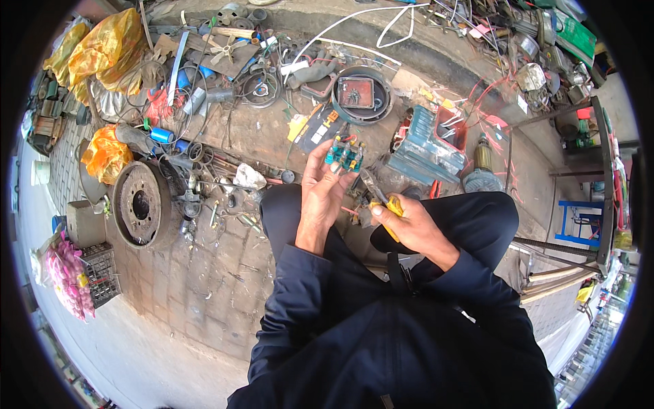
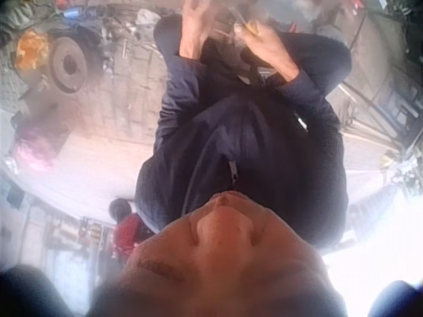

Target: The person sits and uses pliers and wire cutters to strip, bend, and insert wires into a small blue electrical connector. They repeatedly adjust the wires and the connector housing, then place the connector on the floor.

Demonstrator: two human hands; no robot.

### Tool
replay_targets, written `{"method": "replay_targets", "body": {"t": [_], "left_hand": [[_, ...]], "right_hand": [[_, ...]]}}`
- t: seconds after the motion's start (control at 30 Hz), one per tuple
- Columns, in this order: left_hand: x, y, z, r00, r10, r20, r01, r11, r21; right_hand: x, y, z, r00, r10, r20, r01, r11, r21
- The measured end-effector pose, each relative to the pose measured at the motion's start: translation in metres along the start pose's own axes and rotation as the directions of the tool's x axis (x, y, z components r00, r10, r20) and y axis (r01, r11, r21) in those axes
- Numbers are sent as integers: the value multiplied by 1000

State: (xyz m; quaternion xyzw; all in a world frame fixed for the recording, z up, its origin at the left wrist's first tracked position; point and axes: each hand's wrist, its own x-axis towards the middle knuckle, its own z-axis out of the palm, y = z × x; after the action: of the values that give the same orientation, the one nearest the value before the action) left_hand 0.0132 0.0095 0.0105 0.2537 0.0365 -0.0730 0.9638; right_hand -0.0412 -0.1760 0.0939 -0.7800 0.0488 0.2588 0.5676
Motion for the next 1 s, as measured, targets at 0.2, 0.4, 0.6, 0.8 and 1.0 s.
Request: {"method": "replay_targets", "body": {"t": [0.2,0.4,0.6,0.8,1.0], "left_hand": [[4,-5,5,997,0,72,1,1000,-18],[4,-9,10,995,-27,97,22,998,56],[7,-12,10,992,-23,122,13,996,87],[7,-10,9,991,-3,130,-11,994,106],[9,-9,7,990,24,142,-50,981,189]], "right_hand": [[-5,-14,-36,952,139,273,-174,979,109],[-5,-14,-47,902,210,378,-294,938,182],[2,-13,-45,895,258,364,-349,913,213],[4,-13,-40,904,262,339,-347,911,223],[5,-2,-35,900,262,347,-371,878,301]]}}
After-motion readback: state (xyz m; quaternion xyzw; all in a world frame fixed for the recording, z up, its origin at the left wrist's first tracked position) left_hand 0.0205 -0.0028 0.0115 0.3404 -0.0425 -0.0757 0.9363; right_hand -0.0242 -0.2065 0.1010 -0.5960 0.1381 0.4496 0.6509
